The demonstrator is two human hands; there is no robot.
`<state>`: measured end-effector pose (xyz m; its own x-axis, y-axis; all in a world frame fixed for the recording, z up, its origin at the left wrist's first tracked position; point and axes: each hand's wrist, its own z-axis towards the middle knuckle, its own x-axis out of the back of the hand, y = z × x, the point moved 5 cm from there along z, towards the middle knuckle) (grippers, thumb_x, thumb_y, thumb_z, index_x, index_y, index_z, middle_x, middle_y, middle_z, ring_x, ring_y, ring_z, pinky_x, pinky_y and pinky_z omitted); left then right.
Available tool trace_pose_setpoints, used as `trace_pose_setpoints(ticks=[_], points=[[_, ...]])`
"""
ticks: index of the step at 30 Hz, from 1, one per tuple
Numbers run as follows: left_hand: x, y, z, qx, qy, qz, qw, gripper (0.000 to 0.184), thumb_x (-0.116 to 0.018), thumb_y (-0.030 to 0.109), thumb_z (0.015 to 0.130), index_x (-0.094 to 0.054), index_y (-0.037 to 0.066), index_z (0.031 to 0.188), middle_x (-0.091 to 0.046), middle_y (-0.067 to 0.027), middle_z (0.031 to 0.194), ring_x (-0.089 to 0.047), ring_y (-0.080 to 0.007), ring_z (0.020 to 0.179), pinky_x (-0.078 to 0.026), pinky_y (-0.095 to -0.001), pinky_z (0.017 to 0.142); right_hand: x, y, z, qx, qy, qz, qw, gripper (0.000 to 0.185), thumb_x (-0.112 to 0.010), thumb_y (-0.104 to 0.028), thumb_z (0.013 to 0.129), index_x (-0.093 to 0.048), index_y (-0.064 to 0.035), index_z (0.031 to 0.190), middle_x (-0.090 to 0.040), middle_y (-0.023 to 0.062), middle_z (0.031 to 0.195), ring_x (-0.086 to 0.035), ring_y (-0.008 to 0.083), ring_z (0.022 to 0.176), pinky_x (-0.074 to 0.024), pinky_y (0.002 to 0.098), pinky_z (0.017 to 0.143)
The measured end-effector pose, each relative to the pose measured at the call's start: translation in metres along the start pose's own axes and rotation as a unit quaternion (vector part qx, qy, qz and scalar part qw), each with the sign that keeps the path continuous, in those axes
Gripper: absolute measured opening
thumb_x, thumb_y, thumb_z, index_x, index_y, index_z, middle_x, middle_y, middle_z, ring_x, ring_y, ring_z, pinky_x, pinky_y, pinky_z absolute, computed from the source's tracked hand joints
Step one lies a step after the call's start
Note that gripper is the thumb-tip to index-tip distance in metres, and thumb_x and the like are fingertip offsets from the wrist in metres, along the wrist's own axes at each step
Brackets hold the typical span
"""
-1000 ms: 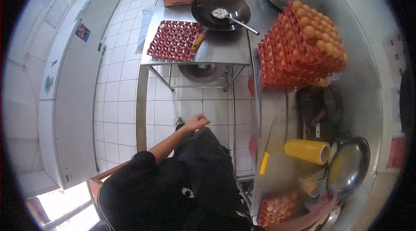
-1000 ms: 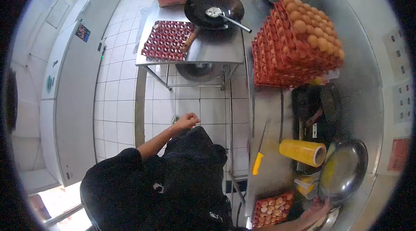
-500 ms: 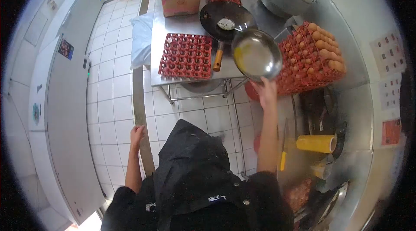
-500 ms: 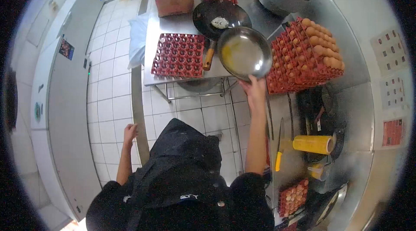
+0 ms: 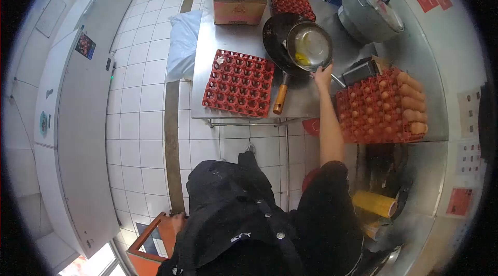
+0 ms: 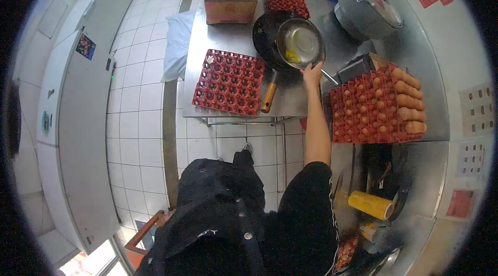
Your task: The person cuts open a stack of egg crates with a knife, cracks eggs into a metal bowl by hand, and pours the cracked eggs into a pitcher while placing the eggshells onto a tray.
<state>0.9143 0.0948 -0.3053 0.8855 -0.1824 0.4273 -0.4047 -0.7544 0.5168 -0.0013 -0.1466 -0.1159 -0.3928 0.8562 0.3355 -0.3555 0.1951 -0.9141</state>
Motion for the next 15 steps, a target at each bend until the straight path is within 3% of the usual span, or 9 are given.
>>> trace_pose_setpoints(ticks=[3,4,7,9,11,13,15], points=[[-0.019,0.005,-0.035,0.008,-0.03,0.04,0.999,0.03,-0.065,0.032,0.091,-0.062,0.003,0.084,-0.06,-0.0067,0.066,-0.059,-0.0195,0.061,-0.046,-0.0345,0.054,0.005,-0.031,0.003,-0.047,-0.053,-0.067,0.995,0.073,-0.043,-0.001,0.098,-0.008,-0.0212,0.157,-0.038,0.0325,0.146,-0.069,0.0354,0.091,-0.062,0.0382,0.077],[-0.021,0.008,-0.041,0.008,-0.037,0.057,0.998,0.03,-0.065,0.031,0.091,-0.062,0.002,0.085,-0.06,-0.007,0.067,-0.059,-0.0199,0.062,-0.046,-0.0346,0.055,0.004,-0.031,0.006,-0.033,-0.047,-0.081,0.995,0.071,-0.043,-0.004,0.099,-0.008,-0.0239,0.158,-0.043,0.0327,0.142,-0.071,0.0349,0.082,-0.06,0.0416,0.071],[-0.019,0.025,-0.045,-0.005,-0.051,0.102,0.993,0.03,-0.064,0.031,0.092,-0.063,0.001,0.09,-0.062,-0.0081,0.071,-0.059,-0.0211,0.066,-0.046,-0.035,0.058,0.0,-0.041,0.01,0.026,-0.024,-0.121,0.992,0.071,-0.043,-0.006,0.1,-0.008,-0.026,0.158,-0.057,0.0315,0.128,-0.071,0.0347,0.075,-0.0564,0.0436,0.066],[-0.015,0.038,-0.042,-0.016,-0.057,0.123,0.991,0.031,-0.063,0.031,0.093,-0.064,0.0,0.093,-0.063,-0.0088,0.074,-0.06,-0.0219,0.069,-0.047,-0.0352,0.061,-0.002,-0.046,0.012,0.028,-0.02,-0.144,0.989,0.07,-0.046,-0.004,0.097,-0.015,-0.0241,0.157,-0.048,0.0247,0.142,-0.072,0.0339,0.078,-0.0567,0.0431,0.068],[-0.011,0.048,-0.038,-0.03,-0.061,0.148,0.987,0.031,-0.062,0.031,0.093,-0.064,0.0,0.096,-0.064,-0.0095,0.076,-0.06,-0.0226,0.071,-0.047,-0.0355,0.063,-0.004,-0.058,0.009,0.107,0.009,-0.177,0.978,0.071,-0.047,-0.002,0.096,-0.018,-0.0245,0.157,-0.052,0.0232,0.136,-0.072,0.0356,0.079,-0.055,0.044,0.068],[-0.006,0.059,-0.035,-0.043,-0.063,0.173,0.982,0.032,-0.062,0.031,0.094,-0.065,-0.001,0.099,-0.065,-0.0102,0.079,-0.061,-0.0234,0.074,-0.047,-0.0357,0.065,-0.009,-0.071,0.002,0.223,0.041,-0.218,0.949,0.074,-0.048,-0.001,0.095,-0.018,-0.0264,0.158,-0.063,0.0259,0.118,-0.069,0.0394,0.078,-0.0523,0.0457,0.066],[-0.004,0.068,-0.034,-0.053,-0.062,0.192,0.978,0.034,-0.061,0.03,0.095,-0.065,-0.002,0.102,-0.066,-0.0109,0.082,-0.061,-0.0242,0.077,-0.047,-0.036,0.067,-0.013,-0.073,-0.001,0.264,0.023,-0.26,0.929,0.076,-0.051,0.001,0.092,-0.021,-0.0264,0.157,-0.067,0.0262,0.112,-0.068,0.0419,0.078,-0.0512,0.0464,0.065]])
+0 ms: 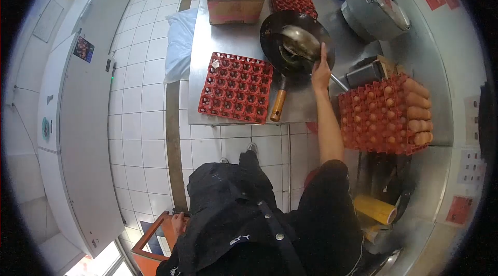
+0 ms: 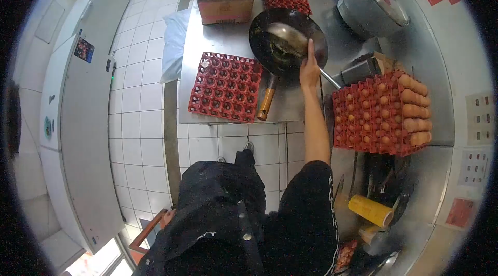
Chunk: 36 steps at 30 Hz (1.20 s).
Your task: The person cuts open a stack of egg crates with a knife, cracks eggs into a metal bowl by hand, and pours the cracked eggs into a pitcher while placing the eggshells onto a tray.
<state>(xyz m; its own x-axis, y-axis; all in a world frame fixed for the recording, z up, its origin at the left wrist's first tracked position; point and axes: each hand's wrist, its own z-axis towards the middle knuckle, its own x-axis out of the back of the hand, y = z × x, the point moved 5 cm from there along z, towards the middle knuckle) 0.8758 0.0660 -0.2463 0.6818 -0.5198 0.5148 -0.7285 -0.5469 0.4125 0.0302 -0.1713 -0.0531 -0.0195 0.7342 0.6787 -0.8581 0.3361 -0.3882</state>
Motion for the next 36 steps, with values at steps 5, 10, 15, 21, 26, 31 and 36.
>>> trace_pose_setpoints(ticks=[5,10,15,21,26,31,36], points=[[0.004,-0.007,0.012,-0.022,0.027,-0.007,0.999,0.035,-0.059,0.03,0.096,-0.067,-0.002,0.109,-0.068,-0.0133,0.086,-0.062,-0.0269,0.081,-0.047,-0.0377,0.071,0.03,-0.023,0.011,-0.007,0.087,0.054,0.995,0.079,-0.055,0.004,0.09,-0.026,-0.0256,0.157,-0.067,0.0246,0.113,-0.07,0.0367,0.086,-0.0525,0.0434,0.068],[-0.009,-0.041,0.024,0.071,0.035,-0.113,0.99,0.028,-0.06,0.029,0.095,-0.068,0.006,0.11,-0.066,-0.0164,0.08,-0.063,-0.0315,0.077,-0.048,-0.0426,0.073,0.049,-0.02,0.009,-0.064,0.135,0.134,0.98,0.079,-0.056,0.003,0.09,-0.025,-0.0266,0.157,-0.068,0.0249,0.112,-0.071,0.0288,0.084,-0.0524,0.0396,0.069],[-0.021,0.029,-0.01,-0.086,0.105,-0.08,0.988,0.028,-0.069,0.028,0.09,-0.06,0.001,0.087,-0.059,-0.0077,0.068,-0.057,-0.0163,0.059,-0.047,-0.0323,0.052,-0.007,0.016,-0.025,-0.057,-0.013,-0.016,0.998,0.08,-0.056,-0.001,0.093,-0.019,-0.0277,0.159,-0.055,0.0109,0.061,-0.054,0.0247,0.053,-0.0427,0.0393,0.053],[-0.063,0.044,-0.009,-0.002,0.058,-0.228,0.972,0.03,-0.072,0.026,0.089,-0.057,0.001,0.08,-0.058,-0.0048,0.065,-0.054,-0.0118,0.054,-0.046,-0.0293,0.047,0.024,0.018,-0.009,-0.143,0.018,0.104,0.984,0.07,-0.05,-0.006,0.097,-0.021,-0.025,0.158,-0.051,0.0087,0.058,-0.042,0.0197,0.048,-0.0375,0.0348,0.05],[-0.104,0.059,0.021,-0.024,0.032,-0.176,0.984,0.033,-0.072,0.031,0.089,-0.058,0.001,0.083,-0.057,-0.0035,0.065,-0.053,-0.0116,0.054,-0.045,-0.0287,0.048,0.052,0.028,0.017,-0.118,0.077,0.167,0.976,0.071,-0.051,-0.001,0.095,-0.024,-0.0225,0.157,-0.058,0.0117,0.064,-0.054,0.0217,0.054,-0.0437,0.0329,0.056],[-0.129,0.102,0.041,-0.022,0.025,-0.153,0.988,0.038,-0.073,0.036,0.087,-0.06,0.0,0.086,-0.058,-0.0042,0.066,-0.055,-0.0126,0.056,-0.046,-0.0294,0.05,0.105,0.006,0.071,-0.058,0.13,0.244,0.959,0.067,-0.051,0.0,0.094,-0.027,-0.0156,0.155,-0.065,0.0214,0.115,-0.069,0.0234,0.083,-0.0563,0.0341,0.073],[-0.144,0.141,0.047,-0.044,-0.017,-0.122,0.991,0.04,-0.071,0.04,0.087,-0.06,0.002,0.091,-0.057,-0.0044,0.068,-0.056,-0.0135,0.061,-0.048,-0.0302,0.055,0.181,-0.028,0.148,0.03,0.244,0.339,0.908,0.039,-0.048,0.001,0.095,-0.04,0.0062,0.133,-0.061,0.0219,0.121,-0.067,0.0207,0.089,-0.0571,0.0316,0.076]])
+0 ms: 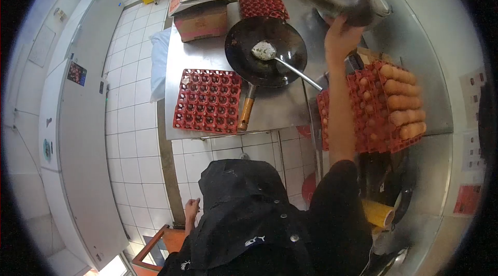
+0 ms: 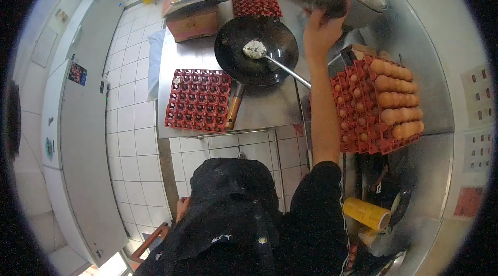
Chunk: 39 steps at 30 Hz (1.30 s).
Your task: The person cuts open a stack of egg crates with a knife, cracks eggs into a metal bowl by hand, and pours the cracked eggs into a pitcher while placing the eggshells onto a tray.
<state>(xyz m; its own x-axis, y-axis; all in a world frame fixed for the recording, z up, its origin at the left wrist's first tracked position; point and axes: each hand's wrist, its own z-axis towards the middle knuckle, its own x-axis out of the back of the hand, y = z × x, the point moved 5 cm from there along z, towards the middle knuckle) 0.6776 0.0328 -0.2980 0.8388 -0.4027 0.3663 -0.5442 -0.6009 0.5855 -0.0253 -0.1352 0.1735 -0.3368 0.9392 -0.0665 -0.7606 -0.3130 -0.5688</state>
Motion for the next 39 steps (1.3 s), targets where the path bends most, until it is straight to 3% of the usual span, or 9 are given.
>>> trace_pose_setpoints(ticks=[3,7,9,10,13,15,22,29,39], points=[[-0.009,0.001,0.015,-0.001,-0.038,0.003,0.999,0.039,-0.07,0.039,0.088,-0.061,0.001,0.092,-0.058,-0.0052,0.068,-0.056,-0.0138,0.062,-0.049,-0.0304,0.055,0.001,-0.037,0.027,0.057,0.039,0.117,0.991,0.032,-0.052,-0.007,0.096,-0.045,0.0059,0.125,-0.063,0.0226,0.114,-0.069,0.0289,0.093,-0.0571,0.035,0.078],[-0.011,-0.012,0.05,-0.038,-0.088,0.1,0.99,0.036,-0.069,0.035,0.09,-0.063,0.0,0.089,-0.064,-0.0095,0.073,-0.062,-0.0178,0.067,-0.052,-0.0365,0.06,-0.002,0.005,-0.052,0.123,0.016,-0.212,0.97,0.053,-0.054,-0.006,0.092,-0.036,0.0048,0.141,-0.062,0.0242,0.123,-0.068,0.0395,0.093,-0.054,0.0437,0.081],[-0.01,-0.063,0.111,-0.132,-0.167,0.153,0.965,0.035,-0.068,0.033,0.092,-0.064,-0.002,0.09,-0.066,-0.0108,0.077,-0.063,-0.0199,0.07,-0.052,-0.0395,0.064,-0.013,0.102,-0.156,0.0,-0.078,-0.321,0.944,0.068,-0.054,-0.004,0.089,-0.029,-0.0039,0.152,-0.06,0.0266,0.128,-0.067,0.0439,0.088,-0.0515,0.0489,0.08],[-0.006,-0.078,0.136,-0.19,-0.188,0.204,0.942,0.035,-0.067,0.033,0.092,-0.065,-0.003,0.092,-0.067,-0.011,0.078,-0.062,-0.0197,0.071,-0.052,-0.0395,0.065,-0.008,0.118,-0.196,-0.246,-0.148,-0.297,0.91,0.069,-0.055,-0.004,0.088,-0.03,-0.0092,0.152,-0.056,0.0307,0.128,-0.066,0.0441,0.092,-0.0514,0.0513,0.078],[0.009,-0.052,0.156,-0.435,-0.204,0.366,0.797,0.037,-0.066,0.032,0.092,-0.069,-0.004,0.098,-0.069,-0.0117,0.083,-0.061,-0.0192,0.075,-0.049,-0.0393,0.067,0.018,0.161,-0.264,-0.415,0.006,-0.211,0.885,0.057,-0.051,-0.006,0.093,-0.033,-0.0073,0.147,-0.061,0.0252,0.12,-0.069,0.0387,0.085,-0.057,0.0465,0.071],[0.051,-0.059,0.188,-0.107,-0.195,0.246,0.944,0.036,-0.067,0.033,0.092,-0.07,-0.002,0.098,-0.068,-0.0103,0.083,-0.06,-0.0184,0.074,-0.048,-0.0373,0.065,0.02,0.157,-0.293,-0.505,0.159,-0.013,0.848,0.047,-0.049,-0.009,0.097,-0.038,-0.005,0.142,-0.065,0.0198,0.113,-0.07,0.0353,0.081,-0.0598,0.0416,0.068],[0.106,0.085,0.208,-0.019,-0.27,0.218,0.938,0.033,-0.068,0.033,0.092,-0.071,0.0,0.094,-0.066,-0.0068,0.081,-0.058,-0.0175,0.07,-0.046,-0.0345,0.06,0.063,0.062,-0.285,-0.622,0.145,0.307,0.706,0.029,-0.055,-0.019,0.094,-0.059,0.0039,0.111,-0.07,0.0186,0.098,-0.073,0.0299,0.079,-0.0616,0.0327,0.063],[-0.007,0.181,0.23,-0.078,-0.376,0.372,0.845,0.028,-0.066,0.029,0.093,-0.067,0.001,0.092,-0.063,-0.0052,0.079,-0.056,-0.0158,0.067,-0.046,-0.0336,0.058,0.217,-0.096,-0.471,-0.662,0.296,0.206,0.657,0.038,-0.062,-0.023,0.087,-0.054,0.0003,0.117,-0.071,0.0147,0.092,-0.072,0.0274,0.074,-0.0615,0.0366,0.065],[-0.244,0.228,0.118,-0.203,-0.509,0.49,0.678,0.022,-0.065,0.024,0.094,-0.063,0.003,0.089,-0.06,-0.0031,0.076,-0.054,-0.0135,0.063,-0.045,-0.0324,0.055,0.411,-0.402,-0.589,-0.44,0.626,-0.018,0.643,0.053,-0.059,-0.03,0.089,-0.043,-0.0076,0.133,-0.069,0.0122,0.096,-0.071,0.024,0.076,-0.0565,0.0346,0.068]])
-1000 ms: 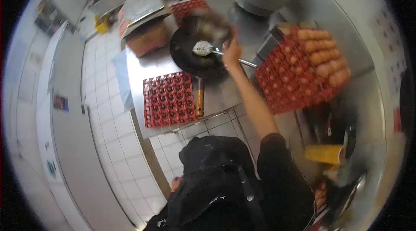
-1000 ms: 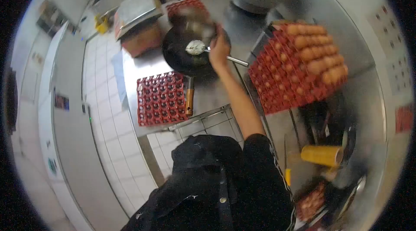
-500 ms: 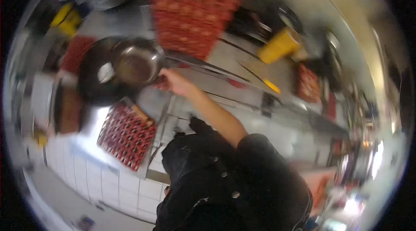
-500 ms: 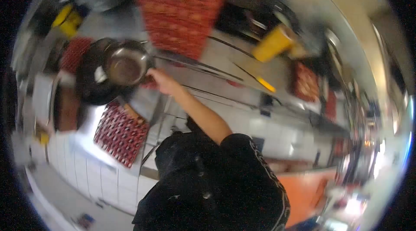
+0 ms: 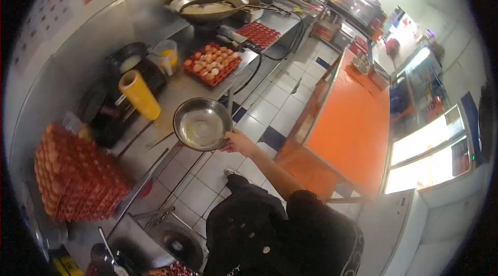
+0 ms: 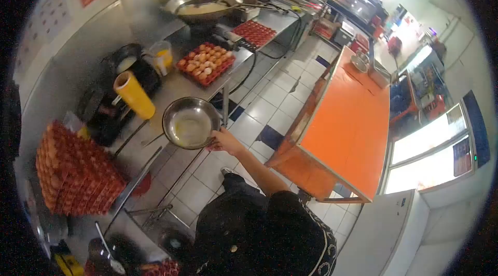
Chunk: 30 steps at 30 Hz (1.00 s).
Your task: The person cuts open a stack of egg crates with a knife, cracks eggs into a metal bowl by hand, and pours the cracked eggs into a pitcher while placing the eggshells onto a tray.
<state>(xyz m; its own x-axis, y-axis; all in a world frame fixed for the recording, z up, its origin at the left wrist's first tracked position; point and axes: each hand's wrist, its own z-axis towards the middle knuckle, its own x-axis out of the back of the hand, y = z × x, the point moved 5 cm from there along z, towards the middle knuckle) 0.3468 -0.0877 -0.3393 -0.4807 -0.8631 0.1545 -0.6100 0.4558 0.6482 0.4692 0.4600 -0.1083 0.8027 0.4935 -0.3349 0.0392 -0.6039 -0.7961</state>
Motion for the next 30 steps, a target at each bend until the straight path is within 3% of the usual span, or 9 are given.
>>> trace_pose_setpoints(ticks=[5,10,13,15,17,18,20,23,30], points=[[-0.09,0.073,0.03,-0.042,-0.031,0.029,0.998,0.019,-0.064,0.022,0.094,-0.061,0.004,0.087,-0.058,-0.002,0.074,-0.053,-0.0123,0.061,-0.045,-0.0318,0.053,0.084,-0.043,0.041,0.024,0.054,-0.02,0.998,0.054,-0.059,-0.034,0.089,-0.043,-0.0078,0.133,-0.071,0.0116,0.094,-0.072,0.0231,0.079,-0.0567,0.0322,0.067],[-0.173,0.157,0.048,-0.1,-0.072,0.06,0.991,0.017,-0.063,0.019,0.095,-0.059,0.005,0.086,-0.056,-0.0009,0.073,-0.051,-0.0111,0.059,-0.045,-0.0311,0.051,0.107,-0.043,0.103,-0.047,-0.001,0.011,0.999,0.09,-0.066,-0.034,0.087,-0.01,-0.0025,0.15,-0.07,0.0192,0.097,-0.073,0.0258,0.075,-0.0584,0.0338,0.065],[-0.221,0.193,0.048,-0.16,-0.112,0.064,0.979,0.017,-0.062,0.018,0.095,-0.057,0.005,0.085,-0.055,-0.0002,0.072,-0.051,-0.0104,0.057,-0.044,-0.0307,0.05,0.091,-0.046,0.138,-0.058,-0.019,0.013,0.998,0.07,-0.065,-0.03,0.089,-0.033,0.0015,0.143,-0.071,0.0193,0.098,-0.072,0.026,0.072,-0.0585,0.0356,0.066],[-0.234,0.207,0.035,-0.201,-0.114,0.053,0.972,0.016,-0.062,0.017,0.095,-0.057,0.006,0.085,-0.054,0.0002,0.071,-0.05,-0.0099,0.057,-0.044,-0.0305,0.05,0.086,-0.044,0.179,-0.009,-0.108,-0.103,0.989,0.042,-0.06,-0.029,0.094,-0.059,0.0031,0.121,-0.072,0.0172,0.097,-0.071,0.0242,0.073,-0.058,0.0361,0.067],[-0.228,0.202,0.025,-0.116,-0.04,-0.026,0.992,0.02,-0.066,0.025,0.095,-0.057,0.007,0.095,-0.054,-0.0002,0.074,-0.056,-0.0109,0.064,-0.048,-0.0286,0.053,0.07,-0.047,0.201,-0.003,-0.127,-0.119,0.985,0.034,-0.056,-0.032,0.096,-0.069,-0.0023,0.103,-0.072,0.0136,0.093,-0.071,0.0216,0.08,-0.0571,0.0354,0.069],[-0.238,0.218,-0.001,-0.075,0.054,-0.012,0.996,0.025,-0.067,0.03,0.095,-0.058,0.008,0.1,-0.057,-0.0025,0.076,-0.061,-0.013,0.064,-0.049,-0.0281,0.053,0.065,-0.044,0.211,-0.083,-0.112,0.015,0.99,0.032,-0.059,-0.024,0.094,-0.059,-0.0053,0.12,-0.071,0.0129,0.094,-0.071,0.0235,0.081,-0.0572,0.0362,0.068],[-0.229,0.202,0.001,-0.074,0.029,-0.083,0.993,0.032,-0.067,0.038,0.094,-0.058,0.009,0.103,-0.06,-0.0038,0.078,-0.062,-0.0149,0.059,-0.048,-0.027,0.05,0.053,-0.057,0.223,-0.055,-0.096,0.005,0.994,0.063,-0.058,-0.016,0.095,-0.019,-0.0075,0.144,-0.068,0.0189,0.095,-0.071,0.0267,0.076,-0.0603,0.0358,0.066],[-0.226,0.202,-0.021,-0.039,0.075,-0.153,0.985,0.026,-0.065,0.039,0.094,-0.056,0.014,0.093,-0.058,-0.0013,0.077,-0.056,-0.013,0.058,-0.044,-0.0277,0.05,0.041,-0.059,0.25,-0.056,-0.114,-0.006,0.992,0.058,-0.056,-0.014,0.096,-0.022,-0.011,0.143,-0.064,0.0194,0.104,-0.071,0.0265,0.081,-0.0604,0.0354,0.068],[-0.217,0.197,0.022,0.051,0.083,-0.348,0.932,0.025,-0.065,0.038,0.093,-0.057,0.016,0.1,-0.06,-0.0035,0.084,-0.059,-0.0165,0.067,-0.046,-0.0256,0.055,0.02,-0.061,0.292,-0.013,-0.074,0.03,0.997,0.053,-0.055,-0.006,0.097,-0.022,-0.0078,0.138,-0.053,0.0232,0.126,-0.07,0.0296,0.085,-0.062,0.0376,0.075]])
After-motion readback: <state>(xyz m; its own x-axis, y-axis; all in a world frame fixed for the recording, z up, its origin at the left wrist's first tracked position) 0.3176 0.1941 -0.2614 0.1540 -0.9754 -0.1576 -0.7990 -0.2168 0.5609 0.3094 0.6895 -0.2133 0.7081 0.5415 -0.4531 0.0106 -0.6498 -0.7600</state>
